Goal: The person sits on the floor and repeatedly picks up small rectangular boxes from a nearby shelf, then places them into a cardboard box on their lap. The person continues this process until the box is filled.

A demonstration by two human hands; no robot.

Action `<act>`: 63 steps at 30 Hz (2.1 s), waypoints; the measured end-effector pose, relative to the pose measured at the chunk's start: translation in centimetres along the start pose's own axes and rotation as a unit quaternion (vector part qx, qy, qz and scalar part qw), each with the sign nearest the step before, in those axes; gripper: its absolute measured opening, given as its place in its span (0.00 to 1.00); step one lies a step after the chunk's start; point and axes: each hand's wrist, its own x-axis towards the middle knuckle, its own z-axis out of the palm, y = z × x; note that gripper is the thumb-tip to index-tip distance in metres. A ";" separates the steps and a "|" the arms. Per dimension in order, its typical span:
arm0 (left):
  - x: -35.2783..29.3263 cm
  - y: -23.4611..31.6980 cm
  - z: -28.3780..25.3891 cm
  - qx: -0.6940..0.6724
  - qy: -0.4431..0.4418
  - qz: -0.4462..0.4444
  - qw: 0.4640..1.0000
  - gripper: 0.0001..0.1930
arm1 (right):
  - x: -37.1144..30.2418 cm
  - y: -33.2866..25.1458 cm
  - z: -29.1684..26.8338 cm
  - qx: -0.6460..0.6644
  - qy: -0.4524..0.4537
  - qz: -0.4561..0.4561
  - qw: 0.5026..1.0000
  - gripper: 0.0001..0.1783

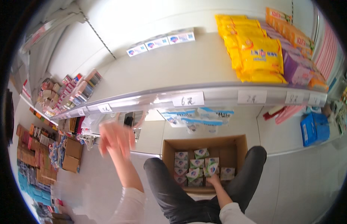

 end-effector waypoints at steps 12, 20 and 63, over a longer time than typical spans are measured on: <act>8.6 -0.7 -25.5 0.685 0.344 -0.547 0.337 0.34 | -2.6 -3.0 -2.1 -0.106 -0.059 0.003 0.993 0.23; 6.1 -3.5 -29.3 0.585 0.425 -0.530 0.443 0.37 | -25.2 -23.7 -24.8 -0.260 -0.271 -0.516 0.770 0.32; 7.4 -2.1 -24.4 0.645 0.386 -0.556 0.355 0.28 | -8.7 -56.2 -40.4 -0.144 0.378 -0.423 0.811 0.35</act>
